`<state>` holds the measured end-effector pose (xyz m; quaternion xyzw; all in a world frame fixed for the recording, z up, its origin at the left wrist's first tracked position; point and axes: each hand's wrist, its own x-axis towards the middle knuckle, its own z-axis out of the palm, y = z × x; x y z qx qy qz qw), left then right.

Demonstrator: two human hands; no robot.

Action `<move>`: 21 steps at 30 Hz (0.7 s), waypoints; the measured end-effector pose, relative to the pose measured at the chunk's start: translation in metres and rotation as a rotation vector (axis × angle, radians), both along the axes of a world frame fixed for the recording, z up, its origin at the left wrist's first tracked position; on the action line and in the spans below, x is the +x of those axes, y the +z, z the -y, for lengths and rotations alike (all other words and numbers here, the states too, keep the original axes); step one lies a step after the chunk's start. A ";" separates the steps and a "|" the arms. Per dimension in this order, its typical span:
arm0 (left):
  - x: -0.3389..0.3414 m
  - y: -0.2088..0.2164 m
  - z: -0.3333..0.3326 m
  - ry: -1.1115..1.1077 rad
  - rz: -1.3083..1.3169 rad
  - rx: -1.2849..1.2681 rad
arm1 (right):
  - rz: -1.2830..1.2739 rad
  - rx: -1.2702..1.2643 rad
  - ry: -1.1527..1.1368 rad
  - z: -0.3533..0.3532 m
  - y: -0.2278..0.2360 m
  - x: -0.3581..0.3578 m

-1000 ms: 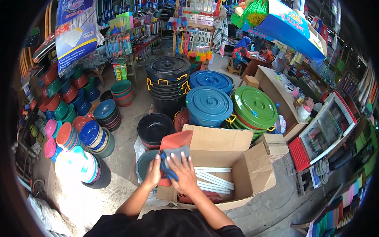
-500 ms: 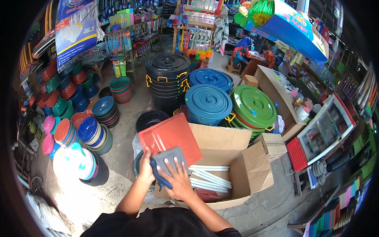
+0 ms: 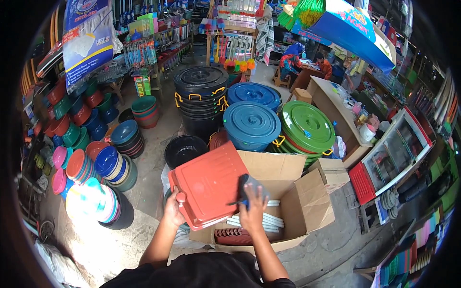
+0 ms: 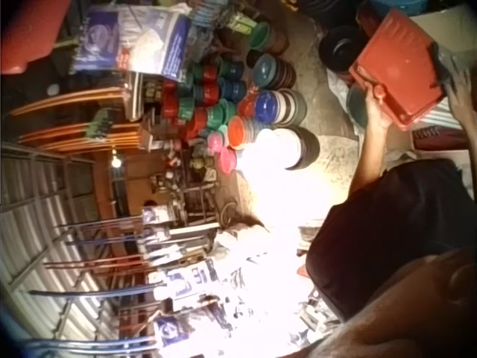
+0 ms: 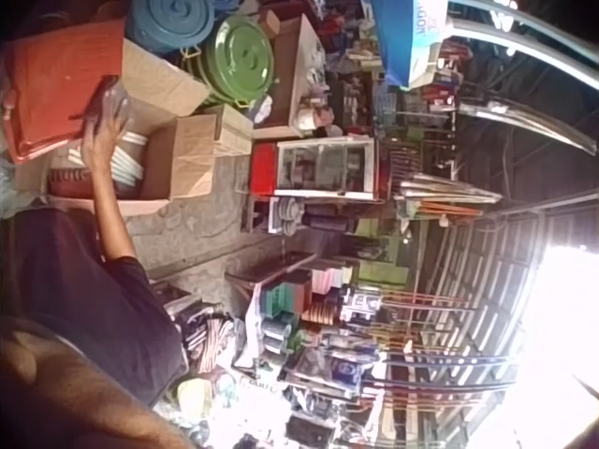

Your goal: Wiping dustpans and attaching handles in a cleaning supply store.

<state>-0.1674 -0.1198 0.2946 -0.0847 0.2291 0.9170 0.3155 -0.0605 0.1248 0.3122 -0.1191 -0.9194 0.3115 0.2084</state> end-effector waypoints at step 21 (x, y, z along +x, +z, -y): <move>0.018 -0.020 0.023 0.014 -0.420 -0.583 | -0.027 -0.931 -0.296 -0.060 -0.090 0.020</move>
